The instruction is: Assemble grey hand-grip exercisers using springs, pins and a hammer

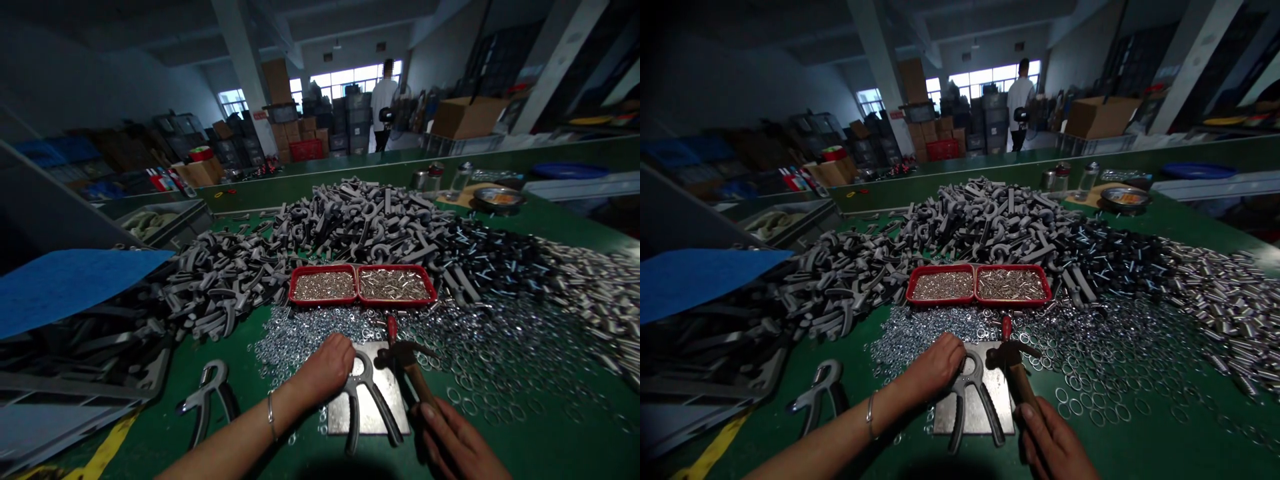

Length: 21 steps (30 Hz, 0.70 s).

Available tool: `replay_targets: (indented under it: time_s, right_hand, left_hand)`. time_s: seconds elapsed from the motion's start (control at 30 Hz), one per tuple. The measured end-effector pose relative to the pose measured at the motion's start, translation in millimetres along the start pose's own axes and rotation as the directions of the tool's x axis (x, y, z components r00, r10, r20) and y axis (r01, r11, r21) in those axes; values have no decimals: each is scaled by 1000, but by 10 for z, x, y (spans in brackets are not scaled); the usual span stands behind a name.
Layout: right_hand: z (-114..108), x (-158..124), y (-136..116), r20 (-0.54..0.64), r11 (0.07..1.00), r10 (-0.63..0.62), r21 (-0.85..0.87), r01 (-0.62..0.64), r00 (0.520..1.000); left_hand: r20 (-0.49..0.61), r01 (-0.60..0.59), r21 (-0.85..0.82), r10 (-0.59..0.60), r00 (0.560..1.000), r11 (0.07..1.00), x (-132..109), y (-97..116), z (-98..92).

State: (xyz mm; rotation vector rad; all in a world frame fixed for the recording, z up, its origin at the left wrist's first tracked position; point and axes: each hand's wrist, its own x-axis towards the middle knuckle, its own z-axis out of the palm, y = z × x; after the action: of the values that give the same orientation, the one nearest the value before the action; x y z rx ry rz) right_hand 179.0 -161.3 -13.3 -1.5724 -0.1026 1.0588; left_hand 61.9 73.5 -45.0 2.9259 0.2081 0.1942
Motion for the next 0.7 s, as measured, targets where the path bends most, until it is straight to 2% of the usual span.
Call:
replay_targets:
  time_s: [0.07, 0.13, 0.23, 0.3, 0.4, 0.43, 0.5, 0.6, 0.67, 0.7]
  right_hand:
    - [-24, 43, -8, 30, 995, -67, -66, 69, 997]
    - [-58, 88, -99, 119, 963, -150, -206, 172, 982]
    - [-90, 109, -403, 317, 841, -208, -424, 335, 925]
    - [-69, 104, -634, 400, 732, -273, -503, 459, 875]
    - [31, 165, -825, 450, 563, -389, -574, 594, 804]
    - [73, 214, -832, 456, 519, -389, -609, 599, 801]
    - [152, 335, -795, 478, 457, -310, -683, 570, 822]
    - [230, 481, -739, 537, 452, -202, -691, 564, 819]
    - [250, 513, -745, 552, 482, -240, -647, 591, 799]
    - [249, 510, -757, 533, 476, -263, -654, 588, 805]
  left_hand:
    - [-5, 76, -74, -77, 997, 994, -3, 3, 13]
    - [-45, 141, -114, -147, 988, 983, -28, 24, 3]
    - [-193, 216, -206, -256, 947, 954, -148, 96, -80]
    - [-241, 234, -253, -296, 924, 939, -275, 159, -162]
    - [-132, 229, -217, -261, 956, 949, -447, 244, -250]
    - [-75, 229, -188, -246, 966, 955, -480, 264, -259]
    - [24, 243, -127, -242, 970, 962, -503, 289, -254]
    - [77, 282, -84, -276, 958, 956, -473, 304, -233]
    - [57, 291, -100, -286, 956, 951, -456, 311, -234]
    - [43, 288, -114, -285, 958, 951, -456, 314, -237]
